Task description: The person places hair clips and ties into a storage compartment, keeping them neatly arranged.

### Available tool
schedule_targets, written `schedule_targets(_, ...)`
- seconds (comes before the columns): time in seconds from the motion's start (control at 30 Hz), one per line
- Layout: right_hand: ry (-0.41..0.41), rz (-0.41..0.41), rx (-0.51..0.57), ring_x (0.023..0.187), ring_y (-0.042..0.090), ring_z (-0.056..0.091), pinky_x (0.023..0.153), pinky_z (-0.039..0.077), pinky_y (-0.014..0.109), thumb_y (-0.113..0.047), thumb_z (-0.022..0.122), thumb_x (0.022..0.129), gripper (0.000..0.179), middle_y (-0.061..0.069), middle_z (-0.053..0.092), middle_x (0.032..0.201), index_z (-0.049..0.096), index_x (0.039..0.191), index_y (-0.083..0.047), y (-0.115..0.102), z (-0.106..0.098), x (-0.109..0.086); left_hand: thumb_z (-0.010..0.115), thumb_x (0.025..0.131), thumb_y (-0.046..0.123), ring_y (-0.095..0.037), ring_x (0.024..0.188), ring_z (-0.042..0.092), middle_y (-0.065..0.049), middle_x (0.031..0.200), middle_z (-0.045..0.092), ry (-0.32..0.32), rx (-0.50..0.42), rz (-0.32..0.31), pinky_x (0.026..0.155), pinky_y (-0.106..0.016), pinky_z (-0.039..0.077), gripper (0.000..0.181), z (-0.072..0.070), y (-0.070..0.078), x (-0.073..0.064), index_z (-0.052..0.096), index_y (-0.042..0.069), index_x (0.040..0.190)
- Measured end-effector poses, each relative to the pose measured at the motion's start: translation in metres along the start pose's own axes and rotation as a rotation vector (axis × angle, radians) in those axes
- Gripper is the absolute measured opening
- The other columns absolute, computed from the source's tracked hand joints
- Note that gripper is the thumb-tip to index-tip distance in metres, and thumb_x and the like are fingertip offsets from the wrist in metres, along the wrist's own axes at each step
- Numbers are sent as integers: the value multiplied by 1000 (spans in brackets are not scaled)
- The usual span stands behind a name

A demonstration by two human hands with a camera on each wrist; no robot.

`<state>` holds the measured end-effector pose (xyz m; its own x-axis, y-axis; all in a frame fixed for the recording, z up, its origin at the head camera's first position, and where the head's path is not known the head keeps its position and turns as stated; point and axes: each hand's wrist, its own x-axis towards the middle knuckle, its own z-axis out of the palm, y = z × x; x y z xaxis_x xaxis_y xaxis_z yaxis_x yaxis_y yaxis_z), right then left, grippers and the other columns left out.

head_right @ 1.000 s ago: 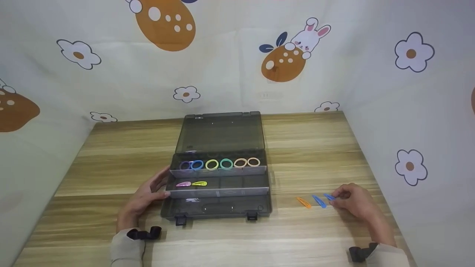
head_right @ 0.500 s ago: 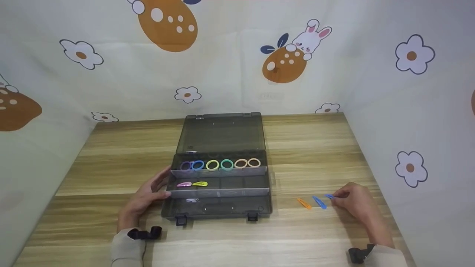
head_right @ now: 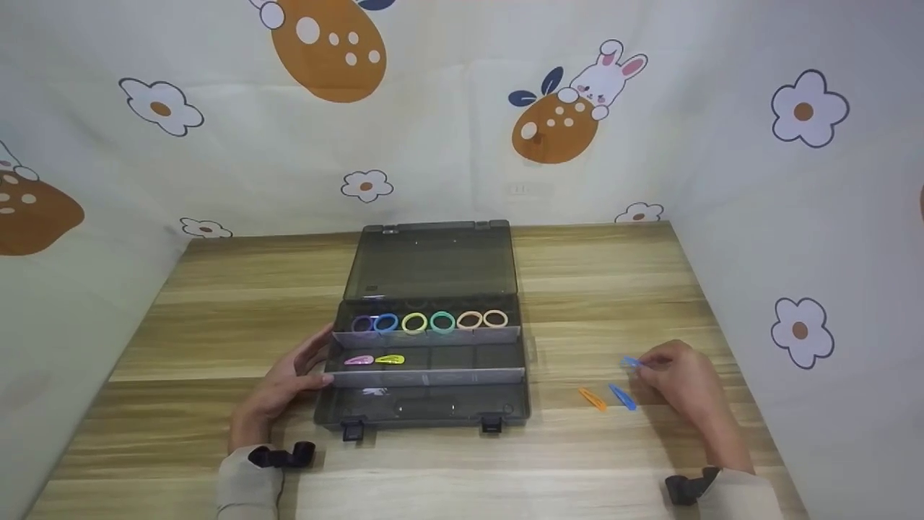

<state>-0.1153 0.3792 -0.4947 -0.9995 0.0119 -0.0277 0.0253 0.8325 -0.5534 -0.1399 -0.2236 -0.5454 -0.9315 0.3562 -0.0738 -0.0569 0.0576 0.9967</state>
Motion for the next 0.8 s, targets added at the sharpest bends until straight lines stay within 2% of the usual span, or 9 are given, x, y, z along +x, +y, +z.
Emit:
schedule_targets(0.07, 29, -11, 9, 92, 18, 63, 68, 47, 18, -23, 78, 87, 19, 22, 70, 110, 76, 94, -6, -7, -1, 1, 77, 82, 8, -33, 148, 36, -15, 160, 38, 1, 9, -3, 121, -36, 33, 92, -1, 0, -1, 26, 13, 159)
schedule_targets(0.17, 55, -32, 33, 92, -5, 54, 69, 48, 16, -24, 77, 88, 17, 21, 69, 113, 77, 95, -8, -19, -3, 3, 78, 82, 9, -33, 148, 36, -15, 161, 38, 4, 23, -10, 123, -44, 29, 93, -1, 0, -1, 26, 13, 159)
schedule_targets(0.23, 79, -59, 35, 90, -18, 44, 70, 47, 13, -22, 76, 89, 14, 19, 70, 114, 78, 95, -9, -26, -4, 4, 78, 82, 9, -34, 148, 36, -15, 161, 37, 4, 26, -9, 123, -46, 29, 93, -1, 0, 0, 26, 12, 159)
schedule_targets(0.33, 112, -113, 38, 89, -28, 36, 71, 46, 9, -18, 76, 88, 11, 17, 71, 113, 78, 95, -9, -39, -3, 5, 78, 82, 9, -34, 148, 37, -15, 160, 38, 7, 25, -12, 122, -46, 31, 93, -1, 1, 0, 26, 12, 159)
schedule_targets(0.43, 150, -168, 35, 89, -29, 38, 70, 47, 9, -16, 79, 85, 9, 15, 73, 109, 79, 92, -10, -52, -1, 6, 79, 82, 10, -31, 148, 37, -13, 160, 39, 13, 23, -26, 123, -45, 31, 93, -1, 1, 1, 27, 14, 159)
schedule_targets(0.57, 175, -236, 60, 89, -24, 46, 70, 51, 15, -14, 82, 82, 10, 14, 75, 104, 79, 90, -11, -72, 3, 9, 80, 81, 12, -29, 148, 38, -11, 159, 41, 25, 22, -38, 123, -46, 30, 94, 0, 2, 1, 28, 16, 159)
schedule_targets(0.8, 137, -289, 54, 93, 0, 62, 76, 55, 26, -17, 82, 83, 9, 6, 75, 103, 79, 92, -15, -107, 14, 13, 79, 82, 10, -30, 147, 38, -12, 159, 41, 18, 21, -17, 124, -48, 28, 92, 0, 1, 0, 28, 16, 158)
